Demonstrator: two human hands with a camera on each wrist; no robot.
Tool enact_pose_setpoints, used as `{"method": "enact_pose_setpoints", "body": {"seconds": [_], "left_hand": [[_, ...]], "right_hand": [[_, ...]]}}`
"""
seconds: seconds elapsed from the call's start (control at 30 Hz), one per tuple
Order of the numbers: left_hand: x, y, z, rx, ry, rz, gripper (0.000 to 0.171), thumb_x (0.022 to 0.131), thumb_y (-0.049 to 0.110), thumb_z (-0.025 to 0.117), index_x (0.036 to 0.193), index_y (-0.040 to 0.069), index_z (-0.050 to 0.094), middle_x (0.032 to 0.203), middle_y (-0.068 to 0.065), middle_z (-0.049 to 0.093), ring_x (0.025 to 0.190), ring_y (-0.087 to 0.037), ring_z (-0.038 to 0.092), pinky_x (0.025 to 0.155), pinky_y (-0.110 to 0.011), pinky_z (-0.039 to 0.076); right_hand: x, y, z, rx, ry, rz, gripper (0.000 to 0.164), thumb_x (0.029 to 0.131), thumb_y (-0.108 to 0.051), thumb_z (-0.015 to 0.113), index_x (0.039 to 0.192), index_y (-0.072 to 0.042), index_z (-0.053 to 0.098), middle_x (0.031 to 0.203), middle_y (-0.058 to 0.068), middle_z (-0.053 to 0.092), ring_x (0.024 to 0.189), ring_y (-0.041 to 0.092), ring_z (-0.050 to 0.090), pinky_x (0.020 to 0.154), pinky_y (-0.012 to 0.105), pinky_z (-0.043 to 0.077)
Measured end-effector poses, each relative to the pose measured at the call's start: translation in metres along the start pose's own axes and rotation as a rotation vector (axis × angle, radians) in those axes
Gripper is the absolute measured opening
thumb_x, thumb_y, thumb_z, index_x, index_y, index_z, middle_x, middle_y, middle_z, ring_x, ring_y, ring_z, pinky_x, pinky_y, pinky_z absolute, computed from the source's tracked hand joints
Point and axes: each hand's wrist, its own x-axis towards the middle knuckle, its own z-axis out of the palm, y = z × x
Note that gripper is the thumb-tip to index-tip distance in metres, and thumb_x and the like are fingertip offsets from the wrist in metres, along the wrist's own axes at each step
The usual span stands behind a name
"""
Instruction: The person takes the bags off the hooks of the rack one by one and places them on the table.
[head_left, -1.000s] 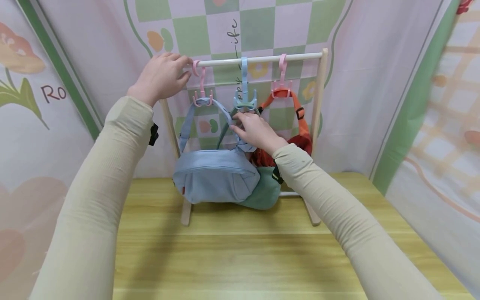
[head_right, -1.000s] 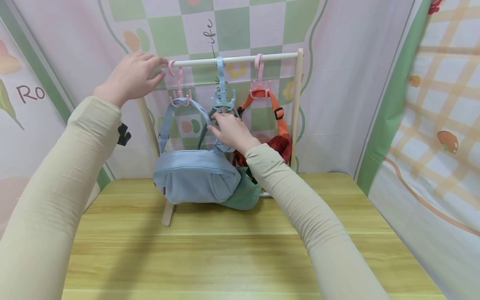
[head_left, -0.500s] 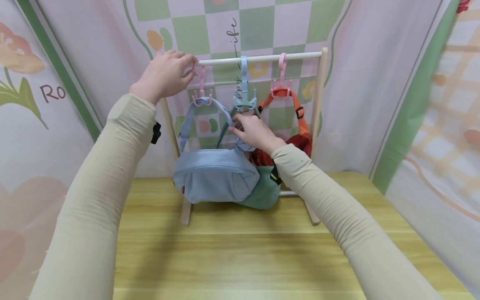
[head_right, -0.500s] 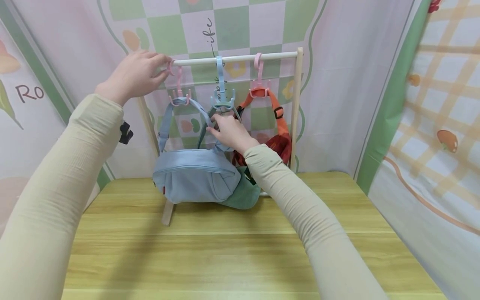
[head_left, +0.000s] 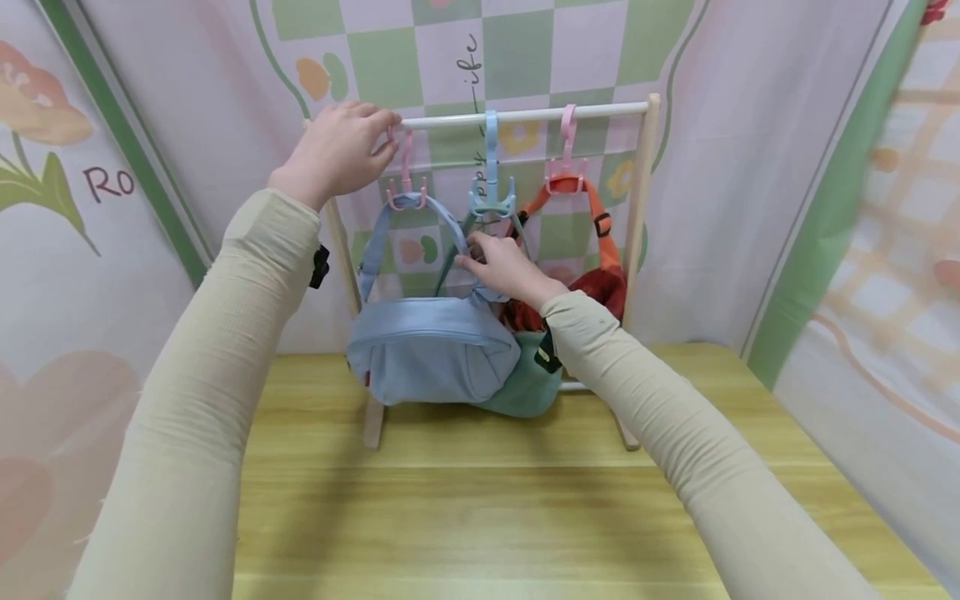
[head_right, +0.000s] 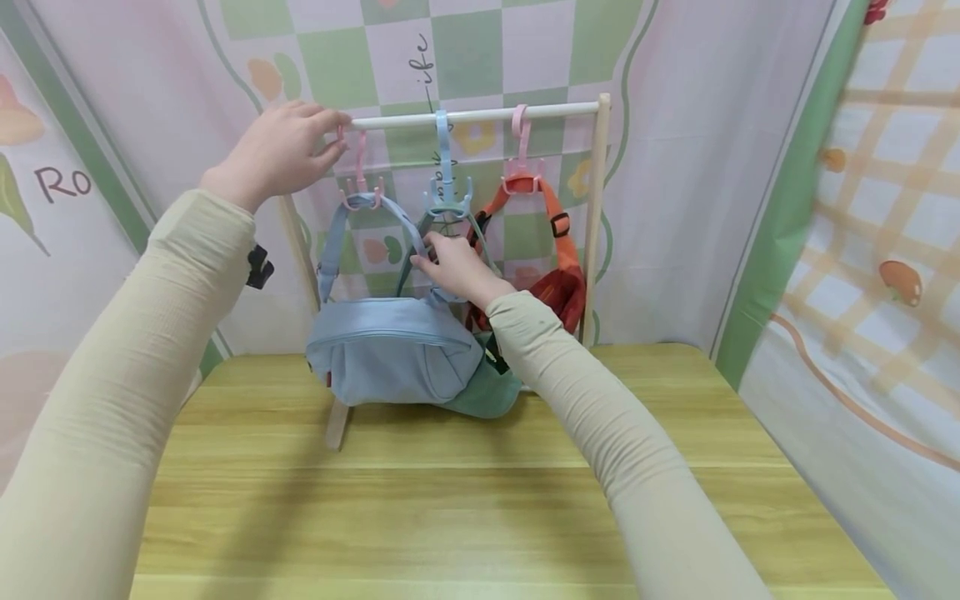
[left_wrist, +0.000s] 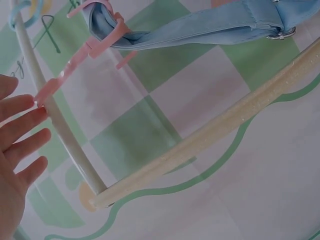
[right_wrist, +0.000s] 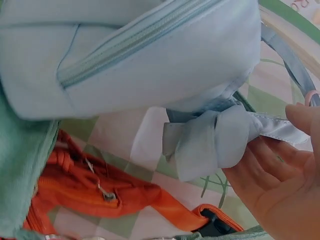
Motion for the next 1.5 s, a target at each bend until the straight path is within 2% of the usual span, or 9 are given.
{"method": "enact_pose_setpoints", "body": {"seconds": [0.17, 0.53, 0.87, 1.13, 1.5], "left_hand": [[0.001, 0.002, 0.001, 0.001, -0.005, -0.009, 0.044, 0.1, 0.026, 0.039, 0.138, 0.005, 0.045, 0.136, -0.02, 0.051, 0.124, -0.04, 0.045, 0.107, -0.054, 0.031], [0.001, 0.002, 0.001, 0.004, 0.004, -0.018, 0.044, 0.1, 0.025, 0.039, 0.137, 0.004, 0.045, 0.134, -0.021, 0.052, 0.124, -0.04, 0.045, 0.108, -0.054, 0.03], [-0.001, 0.004, 0.004, -0.018, 0.02, -0.033, 0.045, 0.1, 0.027, 0.039, 0.139, 0.005, 0.044, 0.133, -0.02, 0.053, 0.125, -0.04, 0.045, 0.107, -0.054, 0.031], [-0.001, 0.003, 0.004, -0.02, 0.029, -0.04, 0.046, 0.1, 0.027, 0.038, 0.14, 0.005, 0.042, 0.134, -0.02, 0.052, 0.125, -0.04, 0.045, 0.107, -0.055, 0.032], [-0.001, 0.003, 0.008, -0.025, 0.046, -0.042, 0.045, 0.1, 0.027, 0.038, 0.139, 0.006, 0.043, 0.135, -0.019, 0.052, 0.124, -0.04, 0.046, 0.106, -0.056, 0.033]], "right_hand": [[0.001, -0.001, 0.0, 0.011, -0.02, 0.003, 0.036, 0.099, -0.034, 0.05, 0.119, -0.007, 0.057, 0.11, 0.01, 0.065, 0.1, 0.022, 0.062, 0.085, 0.038, 0.05], [0.001, -0.005, 0.0, 0.015, 0.026, -0.013, 0.028, 0.097, -0.033, 0.054, 0.104, -0.006, 0.06, 0.095, 0.01, 0.066, 0.086, 0.021, 0.061, 0.075, 0.035, 0.049], [-0.002, -0.005, 0.001, 0.103, 0.118, 0.024, 0.022, 0.094, -0.03, 0.06, 0.102, -0.01, 0.064, 0.091, 0.006, 0.071, 0.087, 0.017, 0.065, 0.078, 0.035, 0.052], [-0.004, -0.009, -0.003, 0.128, 0.194, 0.002, 0.016, 0.092, -0.028, 0.063, 0.09, -0.013, 0.068, 0.085, 0.004, 0.073, 0.084, 0.017, 0.067, 0.075, 0.033, 0.051], [-0.004, -0.016, -0.008, 0.159, 0.265, -0.004, 0.012, 0.091, -0.024, 0.065, 0.087, -0.013, 0.07, 0.087, 0.006, 0.074, 0.085, 0.016, 0.069, 0.071, 0.031, 0.05]]}}
